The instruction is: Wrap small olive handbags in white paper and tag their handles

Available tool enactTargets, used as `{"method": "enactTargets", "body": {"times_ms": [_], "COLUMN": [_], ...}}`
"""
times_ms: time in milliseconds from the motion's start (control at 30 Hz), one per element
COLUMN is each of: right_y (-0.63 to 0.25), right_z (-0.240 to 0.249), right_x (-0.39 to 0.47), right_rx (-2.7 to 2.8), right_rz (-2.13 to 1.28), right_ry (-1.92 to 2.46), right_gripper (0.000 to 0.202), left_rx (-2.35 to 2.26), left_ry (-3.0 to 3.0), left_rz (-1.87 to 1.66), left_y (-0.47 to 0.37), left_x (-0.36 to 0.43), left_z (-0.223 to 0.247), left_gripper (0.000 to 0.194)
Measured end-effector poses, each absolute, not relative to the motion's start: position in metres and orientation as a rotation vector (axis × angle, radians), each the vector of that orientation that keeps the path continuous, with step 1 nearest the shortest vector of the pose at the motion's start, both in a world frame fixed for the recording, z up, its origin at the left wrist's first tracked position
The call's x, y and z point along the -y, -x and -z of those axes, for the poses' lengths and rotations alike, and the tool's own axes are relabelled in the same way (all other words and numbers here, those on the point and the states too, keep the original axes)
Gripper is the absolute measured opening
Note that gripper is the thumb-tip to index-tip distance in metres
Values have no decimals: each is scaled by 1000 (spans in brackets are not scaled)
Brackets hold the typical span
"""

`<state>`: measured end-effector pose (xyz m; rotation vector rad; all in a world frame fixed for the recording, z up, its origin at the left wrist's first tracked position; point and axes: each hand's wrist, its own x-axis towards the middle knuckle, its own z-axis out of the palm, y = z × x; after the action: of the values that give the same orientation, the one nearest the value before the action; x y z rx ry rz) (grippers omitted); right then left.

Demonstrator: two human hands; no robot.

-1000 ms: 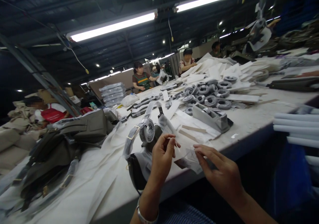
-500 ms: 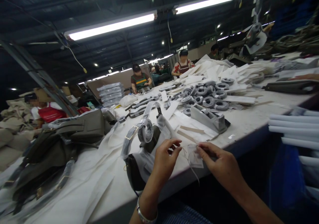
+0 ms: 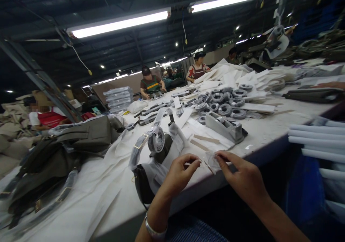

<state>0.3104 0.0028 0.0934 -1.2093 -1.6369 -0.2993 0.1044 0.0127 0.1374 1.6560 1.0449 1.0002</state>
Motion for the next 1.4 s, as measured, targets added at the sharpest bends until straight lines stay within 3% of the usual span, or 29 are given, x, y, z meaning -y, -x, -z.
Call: {"method": "enactTargets", "body": {"times_ms": [400, 733, 933, 1067, 1200, 1400], "right_y": [-303, -283, -279, -265, -248, -241], "right_z": [-89, -65, -63, -76, -87, -105], "right_x": [2, 10, 16, 12, 9, 2], "right_rx": [1706, 1775, 1730, 1686, 1611, 1286], "right_rz": [329, 159, -441, -596, -905, -1391], "right_ry": [1111, 1035, 972, 876, 858, 915], "right_gripper": [14, 14, 29, 50, 31, 36], "left_rx": [-767, -650, -643, -592, -567, -703], "left_ry": [-1174, -936, -902, -896, -906, -1076], "left_rz": [-1067, -1134, -1218, -1213, -1235, -1425], "left_y": [-105, -105, -104, -108, -103, -64], "left_x": [-14, -7, -1, 8, 22, 45], "left_z": [-136, -159, -168, -170, -176, -186], "left_gripper": [40, 26, 24, 21, 21, 16]}}
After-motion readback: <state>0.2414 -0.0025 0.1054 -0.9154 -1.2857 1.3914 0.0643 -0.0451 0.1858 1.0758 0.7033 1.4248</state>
